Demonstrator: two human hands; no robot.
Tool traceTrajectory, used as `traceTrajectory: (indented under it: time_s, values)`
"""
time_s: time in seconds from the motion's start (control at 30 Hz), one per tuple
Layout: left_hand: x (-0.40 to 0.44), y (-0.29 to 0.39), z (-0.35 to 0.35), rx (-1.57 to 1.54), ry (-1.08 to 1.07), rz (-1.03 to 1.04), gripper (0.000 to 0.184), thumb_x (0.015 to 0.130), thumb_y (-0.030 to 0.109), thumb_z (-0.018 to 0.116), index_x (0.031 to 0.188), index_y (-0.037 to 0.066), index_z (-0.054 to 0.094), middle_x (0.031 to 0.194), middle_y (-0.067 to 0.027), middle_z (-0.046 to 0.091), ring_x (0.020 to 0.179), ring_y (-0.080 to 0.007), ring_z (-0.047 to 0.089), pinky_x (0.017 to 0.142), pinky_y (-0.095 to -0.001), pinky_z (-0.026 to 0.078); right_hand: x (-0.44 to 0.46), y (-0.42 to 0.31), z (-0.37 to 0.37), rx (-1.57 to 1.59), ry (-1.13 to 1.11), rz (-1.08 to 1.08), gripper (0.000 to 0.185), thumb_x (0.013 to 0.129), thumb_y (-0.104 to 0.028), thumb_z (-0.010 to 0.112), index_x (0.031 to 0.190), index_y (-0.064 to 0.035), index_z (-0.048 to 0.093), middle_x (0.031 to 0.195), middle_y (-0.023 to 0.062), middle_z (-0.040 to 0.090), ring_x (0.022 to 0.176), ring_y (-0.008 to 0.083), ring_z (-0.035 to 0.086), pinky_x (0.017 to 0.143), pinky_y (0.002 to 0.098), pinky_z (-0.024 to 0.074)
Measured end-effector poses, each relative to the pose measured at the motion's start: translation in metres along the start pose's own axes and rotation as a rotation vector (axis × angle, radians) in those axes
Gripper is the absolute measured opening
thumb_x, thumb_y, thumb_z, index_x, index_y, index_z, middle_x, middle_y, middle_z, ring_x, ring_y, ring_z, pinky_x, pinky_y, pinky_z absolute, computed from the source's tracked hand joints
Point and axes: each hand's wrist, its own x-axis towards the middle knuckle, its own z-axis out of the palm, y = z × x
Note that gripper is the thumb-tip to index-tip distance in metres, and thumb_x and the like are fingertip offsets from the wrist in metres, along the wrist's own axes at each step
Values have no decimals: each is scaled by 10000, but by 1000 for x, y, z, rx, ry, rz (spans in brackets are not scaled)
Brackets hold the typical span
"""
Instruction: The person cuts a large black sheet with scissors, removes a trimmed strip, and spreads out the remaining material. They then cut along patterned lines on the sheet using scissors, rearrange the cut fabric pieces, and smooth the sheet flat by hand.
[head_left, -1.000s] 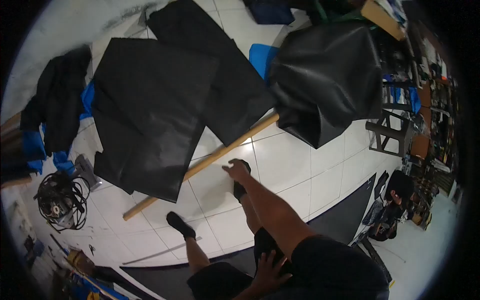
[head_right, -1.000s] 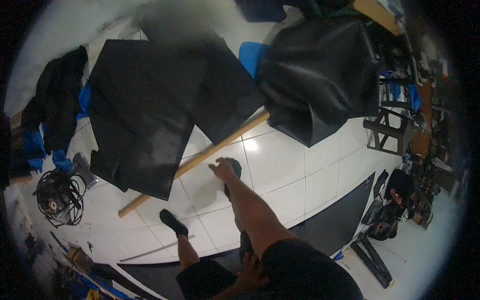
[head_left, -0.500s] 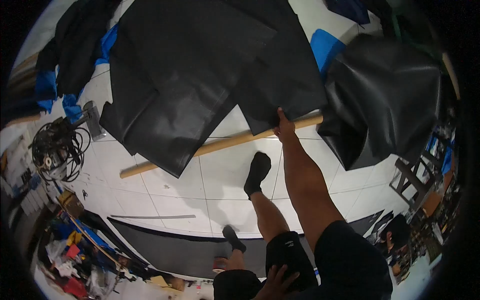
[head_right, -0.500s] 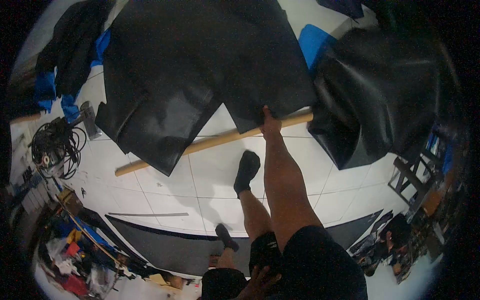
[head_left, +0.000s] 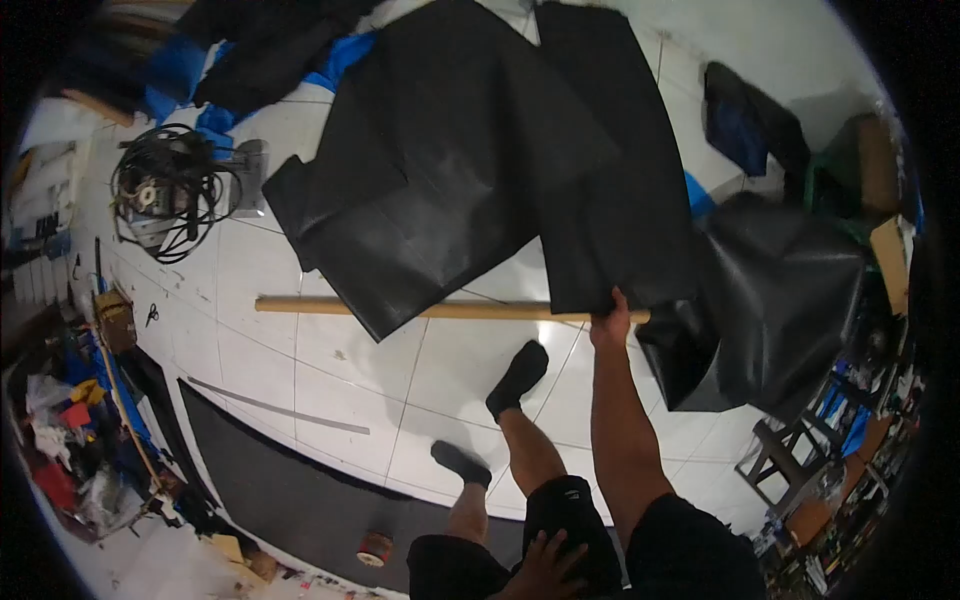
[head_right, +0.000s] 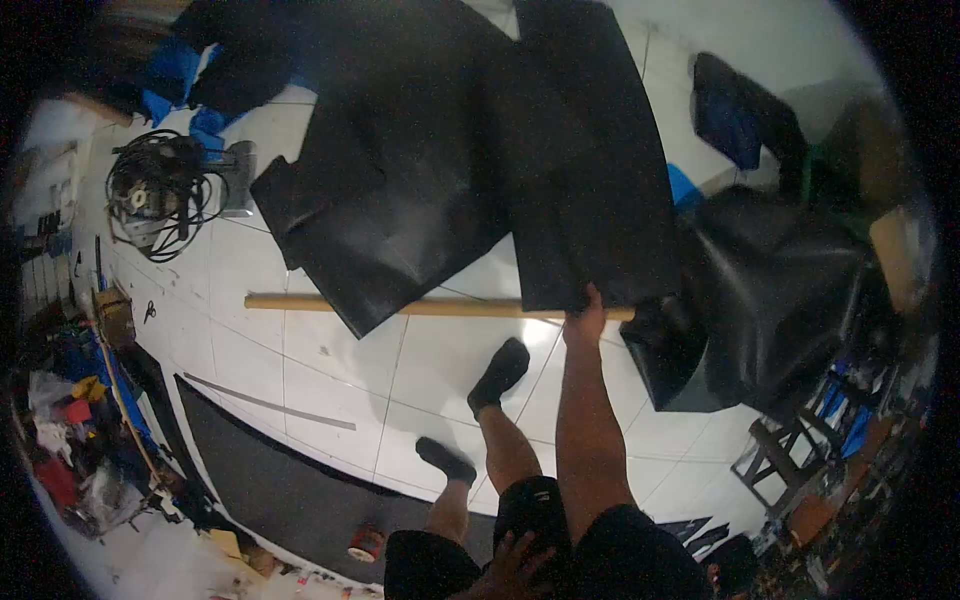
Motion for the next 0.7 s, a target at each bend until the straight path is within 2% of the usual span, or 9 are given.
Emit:
traceTrajectory:
  time_s: [0.03,0.1,0.17,0.23,0.3,0.4,0.5,0.57,0.7]
  values:
    - [0,1,-5,17,30,16,697,824,489,617,1402,167,399,1494,-118,258,1384,-451,123,1084,-666,142,-26,-30,28,117,78,33,425,827,-224,642,1217,-77,558,1294,63,537,1173,235,504,1026,414,399]
    - [3,9,-20,-412,-163,-450,749,828,507,629,1442,208,322,1523,-160,176,1406,-441,51,1057,-707,108,-51,-86,51,112,109,-61,439,814,-169,624,1232,-65,541,1256,85,548,1159,253,507,1009,412,411]
    - [-6,5,-13,-280,0,-278,689,860,514,574,1423,185,349,1491,-218,199,1363,-481,142,1051,-680,168,-101,-154,101,10,208,-324,437,787,-73,590,1211,-11,500,1207,140,527,1057,312,542,913,456,468]
    - [-19,-1,-12,-129,170,-110,640,893,521,520,1403,162,377,1460,-276,221,1320,-521,233,1045,-653,228,-133,-226,135,-5,22,-411,492,780,-88,601,1254,-21,485,1165,110,556,1105,296,515,946,435,433]
    - [-38,1,-17,-335,79,-282,611,906,510,501,1384,142,402,1460,-239,257,1325,-512,237,1053,-611,270,-181,-298,190,-200,102,-614,481,774,-98,608,1230,-7,486,1157,121,552,1058,291,537,889,421,461]
    - [-68,-7,-36,-315,58,-392,589,906,485,507,1338,89,447,1383,-225,397,1290,-436,357,1045,-512,341,-228,-395,245,-347,-54,-814,381,765,-111,625,1113,11,528,1088,122,583,973,267,579,852,372,481]
    - [-115,9,-110,-427,-36,-641,568,886,464,544,1297,76,492,1282,-201,520,1197,-355,497,1016,-455,387,-380,-463,301,-471,-185,-997,305,793,-117,626,1045,29,536,952,136,603,843,259,596,719,378,494]
    - [-152,-56,-61,-188,327,-550,545,880,456,555,1265,72,528,1242,-192,553,1166,-363,517,1005,-448,399,-432,-514,299,-421,-377,-1026,258,803,-133,628,1011,8,569,919,121,609,829,246,593,730,353,484]
    - [-233,-63,-123,-198,603,-679,554,862,456,580,1246,59,545,1207,-201,568,1148,-343,529,981,-411,423,-641,-559,281,-670,-495,-1066,345,816,-284,636,1026,-12,604,891,98,602,825,212,577,779,315,449]
